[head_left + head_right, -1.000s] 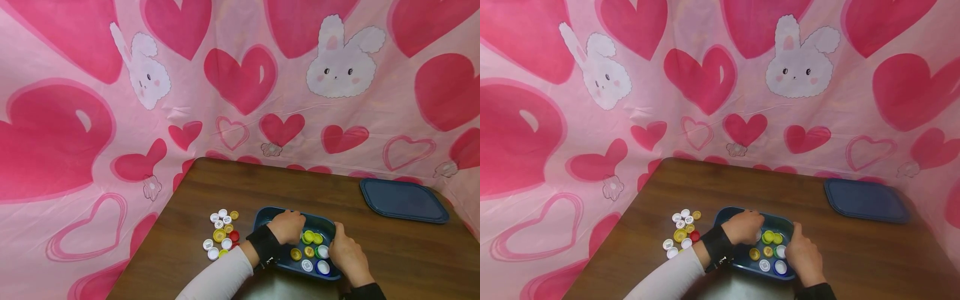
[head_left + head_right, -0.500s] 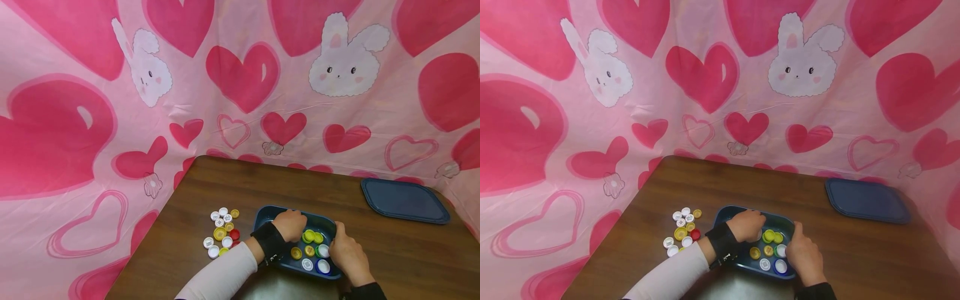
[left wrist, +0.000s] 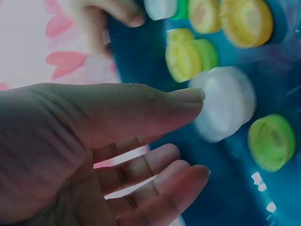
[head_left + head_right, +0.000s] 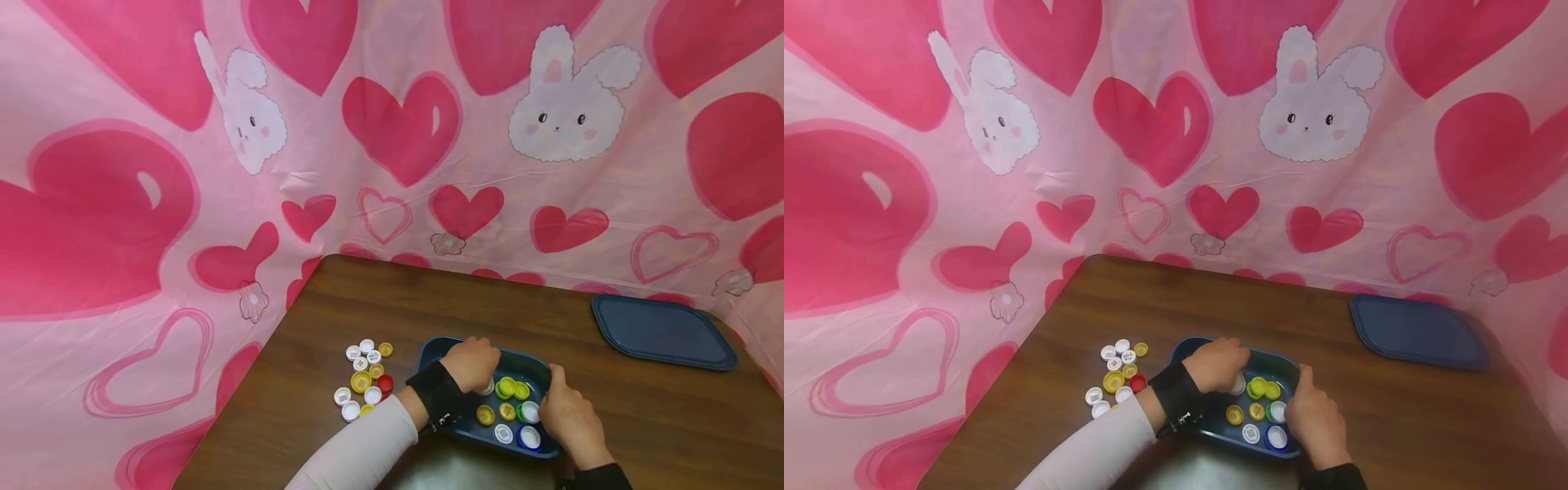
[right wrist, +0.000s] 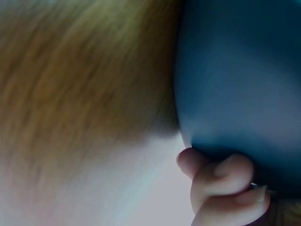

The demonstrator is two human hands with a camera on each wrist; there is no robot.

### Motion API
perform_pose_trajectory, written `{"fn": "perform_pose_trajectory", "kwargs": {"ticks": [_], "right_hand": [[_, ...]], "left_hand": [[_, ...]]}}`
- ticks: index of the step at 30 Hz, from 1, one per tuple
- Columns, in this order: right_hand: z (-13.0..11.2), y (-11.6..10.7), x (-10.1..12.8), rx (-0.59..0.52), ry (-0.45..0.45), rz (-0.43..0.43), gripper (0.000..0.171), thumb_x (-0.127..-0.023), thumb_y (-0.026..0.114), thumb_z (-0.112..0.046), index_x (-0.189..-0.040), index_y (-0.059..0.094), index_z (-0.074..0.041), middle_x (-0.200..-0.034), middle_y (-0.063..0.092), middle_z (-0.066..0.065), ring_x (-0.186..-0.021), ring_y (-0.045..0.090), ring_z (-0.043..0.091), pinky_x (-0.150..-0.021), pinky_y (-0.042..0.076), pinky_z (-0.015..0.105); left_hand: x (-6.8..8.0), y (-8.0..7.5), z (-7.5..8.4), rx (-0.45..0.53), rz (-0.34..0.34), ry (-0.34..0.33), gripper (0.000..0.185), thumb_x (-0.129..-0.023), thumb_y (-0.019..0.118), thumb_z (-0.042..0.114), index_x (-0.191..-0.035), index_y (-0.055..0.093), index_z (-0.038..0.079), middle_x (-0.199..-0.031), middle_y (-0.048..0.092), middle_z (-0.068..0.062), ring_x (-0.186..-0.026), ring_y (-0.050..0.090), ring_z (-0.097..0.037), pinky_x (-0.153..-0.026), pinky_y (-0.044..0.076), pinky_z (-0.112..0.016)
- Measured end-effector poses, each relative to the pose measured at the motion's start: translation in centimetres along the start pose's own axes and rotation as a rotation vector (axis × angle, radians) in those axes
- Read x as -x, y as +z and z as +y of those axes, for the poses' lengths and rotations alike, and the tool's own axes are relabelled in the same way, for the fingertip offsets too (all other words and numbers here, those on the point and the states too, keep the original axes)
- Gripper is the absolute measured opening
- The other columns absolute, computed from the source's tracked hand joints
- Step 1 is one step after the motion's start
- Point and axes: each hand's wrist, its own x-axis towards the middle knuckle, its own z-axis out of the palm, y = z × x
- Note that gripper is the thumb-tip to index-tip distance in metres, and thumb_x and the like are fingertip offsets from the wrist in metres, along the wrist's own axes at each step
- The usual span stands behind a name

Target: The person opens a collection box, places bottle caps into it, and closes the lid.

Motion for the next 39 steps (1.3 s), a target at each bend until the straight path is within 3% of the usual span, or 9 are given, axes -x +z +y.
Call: {"fn": "perform_pose_trajectory", "kwargs": {"ticks": [5,9,13,20,26,33,39], "right_hand": [[0.1,0.1,0.0,0.001,-0.001,-0.002,0.057,-0.099,0.050,-0.014,-0.146,0.021,0.000,-0.105,0.059,0.037,-0.079,0.061,0.036,-0.068,0.055,0.053],[0.1,0.1,0.0,0.004,0.008,-0.011,0.059,-0.098,0.051,-0.013,-0.147,0.020,-0.001,-0.105,0.059,0.036,-0.078,0.061,0.035,-0.067,0.055,0.052],[0.2,0.0,0.0,0.006,0.011,-0.017,0.059,-0.098,0.051,-0.013,-0.146,0.020,0.000,-0.104,0.059,0.036,-0.077,0.061,0.035,-0.066,0.055,0.051],[0.3,0.1,0.0,0.009,0.000,-0.007,0.059,-0.098,0.051,-0.013,-0.146,0.020,0.001,-0.106,0.058,0.037,-0.079,0.061,0.036,-0.069,0.055,0.054],[0.2,0.1,-0.1,0.006,0.001,-0.007,0.058,-0.098,0.051,-0.013,-0.146,0.020,0.000,-0.106,0.058,0.038,-0.079,0.062,0.036,-0.069,0.055,0.054],[0.3,0.1,-0.2,0.001,0.012,-0.024,0.059,-0.098,0.051,-0.012,-0.146,0.020,0.001,-0.105,0.059,0.036,-0.078,0.062,0.035,-0.069,0.056,0.054],[0.2,0.0,-0.3,-0.003,0.011,-0.036,0.059,-0.098,0.052,-0.012,-0.146,0.019,0.001,-0.105,0.059,0.036,-0.077,0.061,0.034,-0.068,0.056,0.054]], "left_hand": [[1.5,-1.9,-2.2,0.078,0.100,0.002,0.034,-0.085,0.081,0.021,-0.118,0.072,0.019,-0.105,0.065,0.003,-0.095,0.060,-0.012,-0.075,0.055,-0.024],[3.2,-2.9,-5.4,0.152,0.167,-0.062,0.035,-0.082,0.083,0.017,-0.115,0.072,0.017,-0.105,0.065,0.000,-0.098,0.061,-0.015,-0.074,0.056,-0.029],[5.0,-2.9,-8.8,0.197,0.213,-0.135,0.036,-0.080,0.083,0.017,-0.114,0.071,0.015,-0.106,0.065,-0.003,-0.099,0.062,-0.021,-0.074,0.057,-0.036],[7.5,-1.4,-14.3,0.266,0.228,-0.263,0.040,-0.076,0.085,0.015,-0.113,0.071,0.012,-0.104,0.065,-0.007,-0.097,0.061,-0.025,-0.072,0.056,-0.042],[9.6,0.8,-17.5,0.299,0.189,-0.364,0.040,-0.074,0.087,0.015,-0.110,0.071,0.010,-0.102,0.065,-0.008,-0.095,0.060,-0.026,-0.075,0.055,-0.045],[10.5,3.7,-19.7,0.316,0.144,-0.418,0.038,-0.070,0.087,0.009,-0.104,0.071,0.009,-0.096,0.062,-0.006,-0.087,0.057,-0.024,-0.075,0.054,-0.042],[10.4,4.8,-20.4,0.359,0.128,-0.429,0.038,-0.069,0.087,0.006,-0.102,0.069,0.008,-0.095,0.059,-0.007,-0.087,0.056,-0.024,-0.079,0.052,-0.042]]}}
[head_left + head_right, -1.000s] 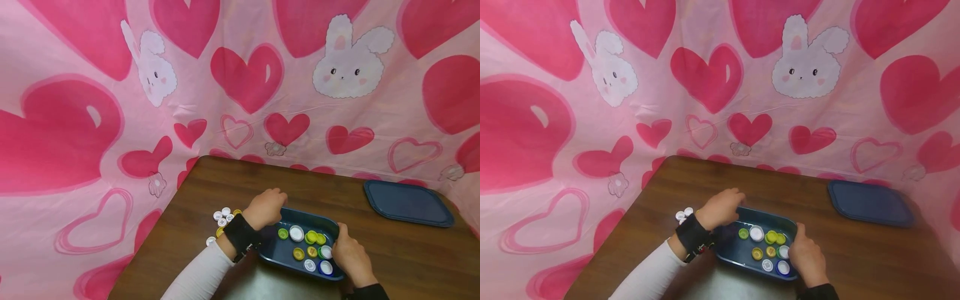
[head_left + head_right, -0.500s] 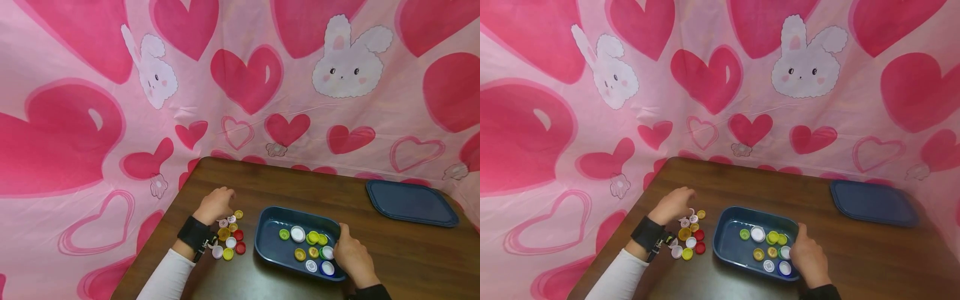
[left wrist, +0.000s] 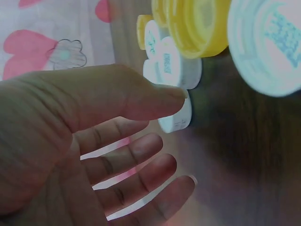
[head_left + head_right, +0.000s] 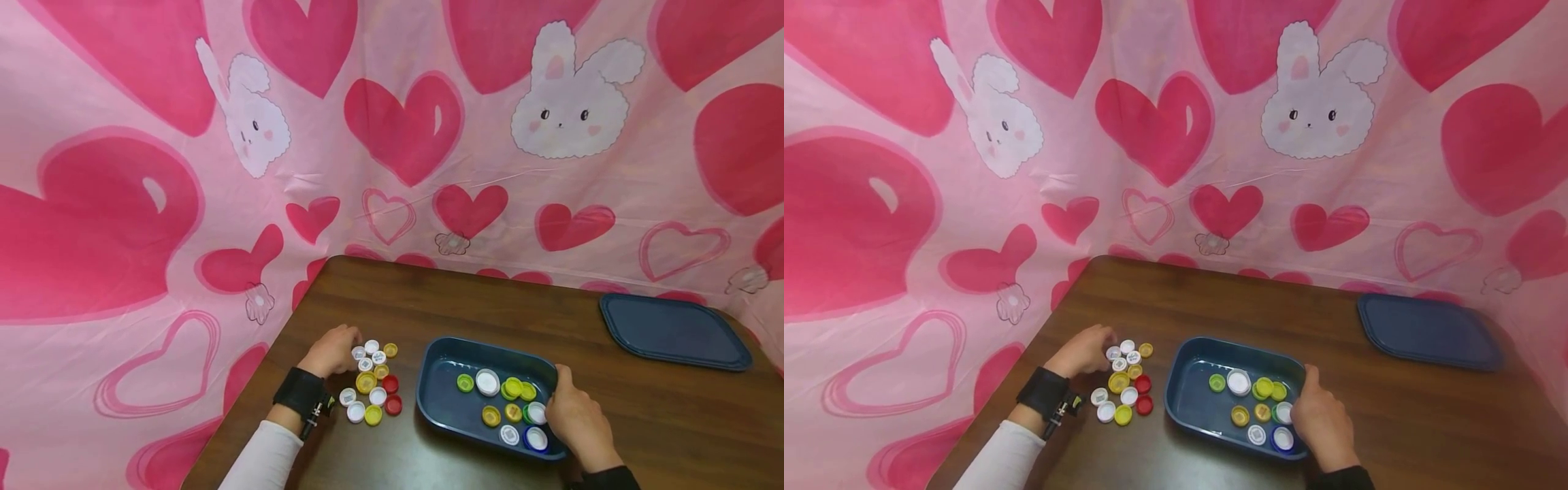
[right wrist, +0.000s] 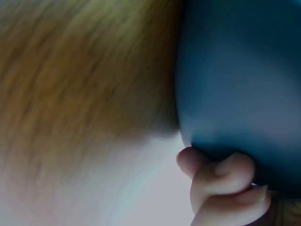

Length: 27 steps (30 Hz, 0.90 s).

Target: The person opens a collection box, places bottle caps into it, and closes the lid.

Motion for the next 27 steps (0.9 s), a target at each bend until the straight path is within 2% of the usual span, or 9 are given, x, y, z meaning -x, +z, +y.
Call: {"fn": "perform_pose_trajectory", "kwargs": {"ticks": [15,23,27], "right_hand": [[-0.1,-0.1,0.1,0.004,0.007,0.001,0.060,-0.098,0.053,-0.012,-0.146,0.019,0.001,-0.106,0.058,0.036,-0.078,0.061,0.035,-0.071,0.057,0.056],[0.0,-0.1,0.1,0.008,0.001,0.010,0.059,-0.098,0.052,-0.013,-0.146,0.019,0.000,-0.106,0.058,0.037,-0.079,0.061,0.035,-0.070,0.056,0.055],[0.1,0.0,0.1,0.010,-0.012,0.024,0.059,-0.098,0.052,-0.013,-0.146,0.019,0.001,-0.108,0.058,0.038,-0.079,0.061,0.036,-0.071,0.056,0.056]], "left_hand": [[-0.9,0.9,-0.1,0.026,-0.007,0.032,0.035,-0.068,0.085,0.002,-0.098,0.068,0.005,-0.093,0.058,-0.008,-0.086,0.055,-0.024,-0.083,0.050,-0.039],[-1.3,1.0,-0.4,0.043,-0.003,0.040,0.026,-0.067,0.086,0.003,-0.084,0.067,0.009,-0.083,0.056,-0.004,-0.078,0.050,-0.021,-0.072,0.045,-0.034],[-1.3,0.5,-0.1,0.043,0.009,0.061,0.026,-0.066,0.085,0.002,-0.082,0.066,0.008,-0.080,0.057,-0.004,-0.075,0.051,-0.021,-0.068,0.045,-0.033]]}}
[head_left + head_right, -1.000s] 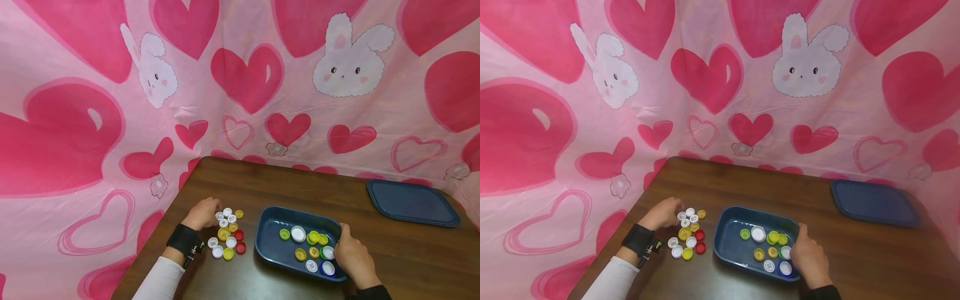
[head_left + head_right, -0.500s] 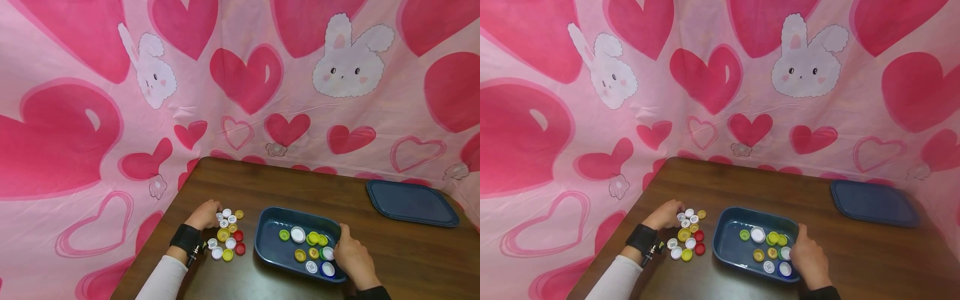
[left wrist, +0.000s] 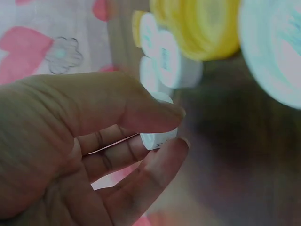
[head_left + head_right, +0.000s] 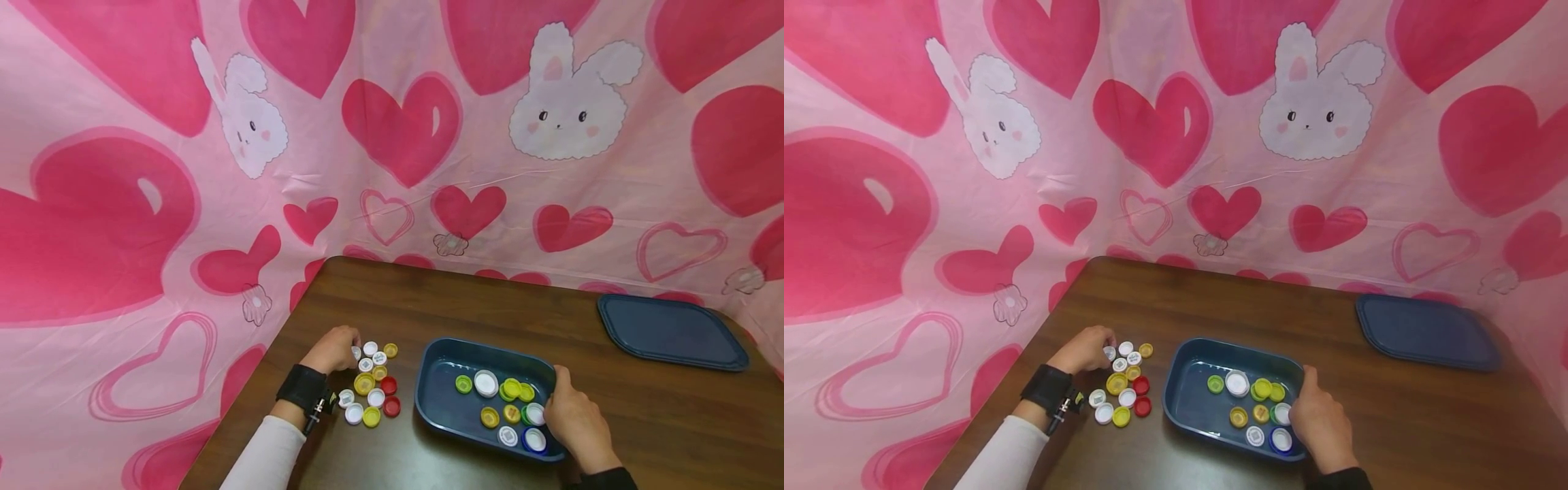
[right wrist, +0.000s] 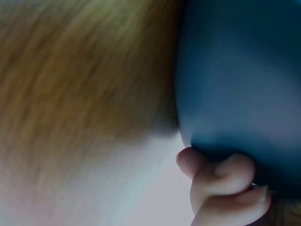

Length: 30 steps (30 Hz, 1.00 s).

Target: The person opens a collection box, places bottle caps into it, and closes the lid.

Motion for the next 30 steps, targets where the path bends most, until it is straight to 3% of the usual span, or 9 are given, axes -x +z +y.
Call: {"fn": "perform_pose_trajectory", "kwargs": {"ticks": [7,12,17,22,30], "right_hand": [[0.1,-0.2,0.0,-0.006,-0.003,0.009,0.060,-0.098,0.052,-0.012,-0.146,0.019,0.001,-0.111,0.057,0.039,-0.079,0.061,0.036,-0.072,0.057,0.057],[0.2,-0.2,-0.1,-0.004,0.005,0.003,0.060,-0.098,0.052,-0.012,-0.146,0.020,0.001,-0.112,0.057,0.038,-0.078,0.061,0.035,-0.071,0.056,0.056],[0.3,-0.2,-0.3,-0.007,0.008,-0.001,0.061,-0.098,0.053,-0.013,-0.147,0.019,0.001,-0.112,0.057,0.038,-0.078,0.061,0.035,-0.069,0.056,0.055],[0.3,-0.1,-0.3,-0.012,0.004,-0.004,0.062,-0.098,0.053,-0.013,-0.147,0.019,0.001,-0.111,0.057,0.038,-0.077,0.060,0.034,-0.068,0.056,0.054],[0.1,0.0,0.1,-0.004,-0.021,0.023,0.060,-0.097,0.053,-0.014,-0.146,0.022,0.000,-0.112,0.058,0.039,-0.082,0.062,0.039,-0.071,0.054,0.057]], "left_hand": [[0.1,-1.4,3.8,0.016,-0.008,0.066,0.028,-0.071,0.086,0.000,-0.090,0.067,0.007,-0.087,0.059,-0.005,-0.080,0.054,-0.021,-0.075,0.054,-0.036],[0.3,-2.2,7.6,0.024,-0.026,0.185,0.029,-0.073,0.087,0.004,-0.094,0.067,0.008,-0.088,0.060,-0.004,-0.081,0.056,-0.020,-0.074,0.056,-0.034],[0.3,-2.5,11.4,-0.007,-0.092,0.316,0.031,-0.076,0.086,0.011,-0.104,0.073,0.011,-0.094,0.063,0.000,-0.085,0.057,-0.016,-0.073,0.054,-0.028],[-0.1,-1.6,15.4,-0.093,-0.152,0.430,0.024,-0.080,0.082,0.009,-0.102,0.075,0.016,-0.096,0.062,0.003,-0.087,0.055,-0.013,-0.075,0.051,-0.024],[-1.1,1.9,19.9,-0.156,-0.248,0.505,0.019,-0.083,0.083,0.015,-0.100,0.074,0.017,-0.093,0.062,0.005,-0.083,0.052,-0.009,-0.073,0.047,-0.019]]}}
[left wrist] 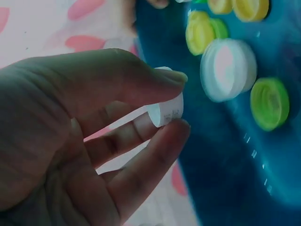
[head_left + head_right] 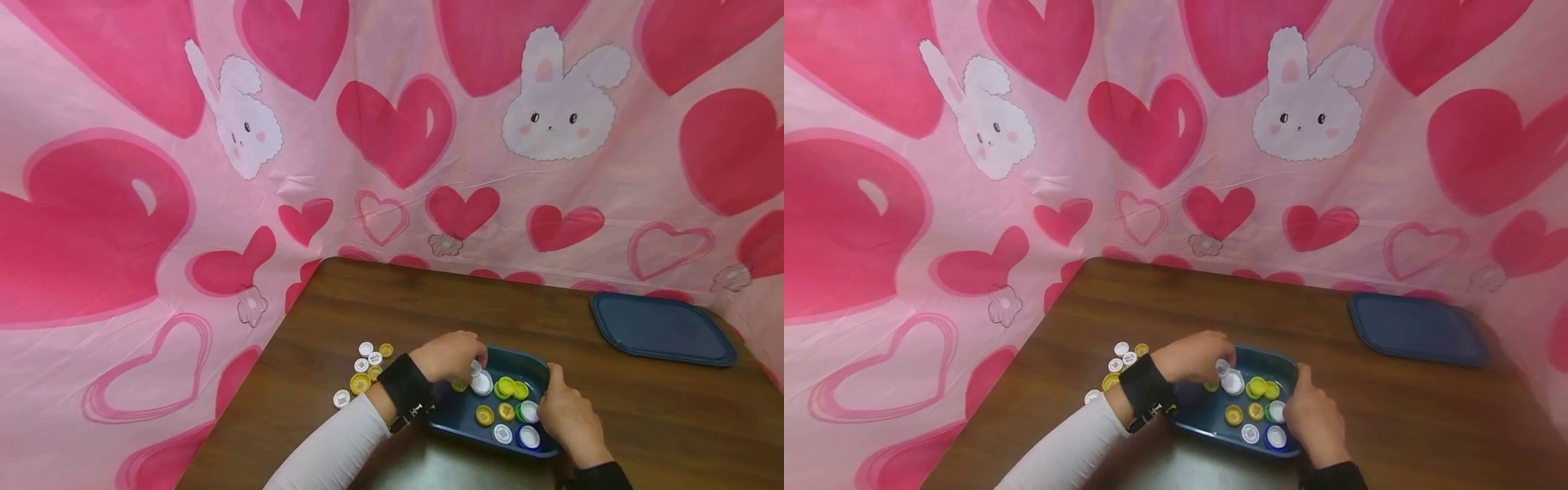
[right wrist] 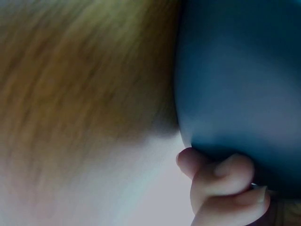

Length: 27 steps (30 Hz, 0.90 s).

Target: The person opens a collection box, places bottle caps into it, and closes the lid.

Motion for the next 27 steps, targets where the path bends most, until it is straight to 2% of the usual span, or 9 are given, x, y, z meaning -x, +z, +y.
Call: {"fn": "perform_pose_trajectory", "kwargs": {"ticks": [5,10,16,23,27], "right_hand": [[-0.2,0.2,0.2,0.000,-0.002,0.005,0.059,-0.097,0.053,-0.013,-0.145,0.023,0.001,-0.112,0.058,0.039,-0.082,0.064,0.039,-0.073,0.055,0.059],[-0.3,0.2,0.3,0.000,0.001,0.003,0.058,-0.097,0.052,-0.013,-0.145,0.022,0.001,-0.111,0.059,0.038,-0.080,0.063,0.037,-0.073,0.055,0.058],[-0.3,0.1,0.2,-0.001,0.010,-0.002,0.058,-0.097,0.052,-0.012,-0.145,0.022,0.001,-0.110,0.059,0.038,-0.079,0.063,0.035,-0.072,0.055,0.057],[-0.2,0.0,0.4,-0.003,0.000,-0.002,0.058,-0.098,0.051,-0.013,-0.145,0.021,0.000,-0.108,0.059,0.038,-0.080,0.063,0.037,-0.070,0.055,0.056],[-0.2,-0.1,0.4,0.001,-0.005,-0.004,0.059,-0.098,0.051,-0.014,-0.146,0.021,0.000,-0.108,0.059,0.038,-0.081,0.062,0.038,-0.070,0.054,0.056]], "left_hand": [[-1.2,1.2,0.9,-0.083,-0.037,0.026,0.015,-0.085,0.081,0.014,-0.098,0.074,0.018,-0.091,0.064,0.007,-0.080,0.052,-0.007,-0.069,0.045,-0.017],[-1.7,1.8,1.3,-0.131,-0.025,0.012,0.015,-0.087,0.079,0.014,-0.100,0.074,0.019,-0.093,0.064,0.007,-0.081,0.053,-0.007,-0.070,0.045,-0.017],[-1.8,2.3,1.5,-0.186,0.001,-0.003,0.026,-0.089,0.078,0.016,-0.114,0.075,0.021,-0.107,0.068,0.006,-0.091,0.060,-0.005,-0.079,0.050,-0.019],[-1.5,1.7,1.0,-0.188,0.032,-0.013,0.033,-0.088,0.079,0.017,-0.121,0.074,0.021,-0.112,0.069,0.005,-0.096,0.061,-0.005,-0.082,0.052,-0.018],[-1.0,0.8,0.9,-0.181,0.049,-0.052,0.036,-0.086,0.081,0.018,-0.122,0.074,0.022,-0.111,0.068,0.005,-0.096,0.061,-0.005,-0.083,0.053,-0.019]]}}
